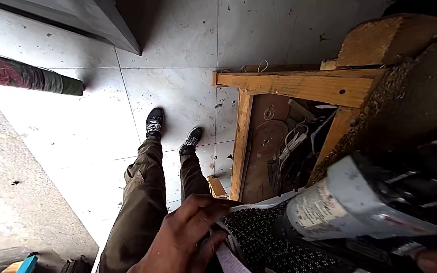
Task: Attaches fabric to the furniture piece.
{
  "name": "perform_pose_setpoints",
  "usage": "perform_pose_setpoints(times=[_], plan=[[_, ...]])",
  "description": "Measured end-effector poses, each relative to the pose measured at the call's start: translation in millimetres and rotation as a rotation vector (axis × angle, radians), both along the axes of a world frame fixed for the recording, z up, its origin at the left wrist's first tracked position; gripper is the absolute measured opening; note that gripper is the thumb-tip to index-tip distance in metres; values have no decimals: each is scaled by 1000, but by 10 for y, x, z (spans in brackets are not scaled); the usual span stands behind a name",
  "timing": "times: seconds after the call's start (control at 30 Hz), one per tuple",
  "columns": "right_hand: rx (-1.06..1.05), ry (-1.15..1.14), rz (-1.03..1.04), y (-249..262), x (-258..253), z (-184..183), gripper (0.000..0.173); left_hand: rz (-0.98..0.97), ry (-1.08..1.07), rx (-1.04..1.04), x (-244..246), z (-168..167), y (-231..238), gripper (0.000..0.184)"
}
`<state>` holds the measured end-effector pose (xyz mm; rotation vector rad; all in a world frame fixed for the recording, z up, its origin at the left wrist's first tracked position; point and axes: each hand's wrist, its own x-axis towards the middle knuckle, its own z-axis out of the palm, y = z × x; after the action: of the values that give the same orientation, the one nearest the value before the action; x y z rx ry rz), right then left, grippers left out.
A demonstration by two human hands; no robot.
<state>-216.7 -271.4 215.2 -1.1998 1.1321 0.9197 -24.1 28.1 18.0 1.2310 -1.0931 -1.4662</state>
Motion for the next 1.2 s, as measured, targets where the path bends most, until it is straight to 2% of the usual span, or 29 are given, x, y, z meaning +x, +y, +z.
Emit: perform_pose_setpoints(times=[0.03,0.1,0.2,0.33,0.47,0.6,0.73,0.9,1.0,1.1,1.2], plan=[[50,-26,97,-56,107,-149,17,-28,-76,-79,-50,-31,3,26],[120,-35,200,-107,283,-393,14,39,-149,-196,-159,-96,51,23],[288,-90,213,-155,401,-650,13,142,-206,-254,-248,-119,112,18],[417,-56,166,-160,532,-767,13,223,-246,-270,-340,-124,187,17],[533,-2,202,-166,651,-837,16,224,-238,-275,-333,-138,186,17],[591,-30,225,-192,749,-784,18,205,-214,-280,-300,-145,160,16],[543,15,216,-193,707,-722,10,194,-206,-286,-282,-152,153,16],[518,19,234,-210,718,-657,9,181,-212,-292,-254,-152,120,15],[522,-6,216,-241,658,-608,9,140,-178,-223,-204,-127,101,17],[547,15,186,-250,551,-512,11,97,-81,-101,-82,-64,68,24],[427,-57,203,-236,410,-273,11,-21,33,-76,119,78,-67,36]])
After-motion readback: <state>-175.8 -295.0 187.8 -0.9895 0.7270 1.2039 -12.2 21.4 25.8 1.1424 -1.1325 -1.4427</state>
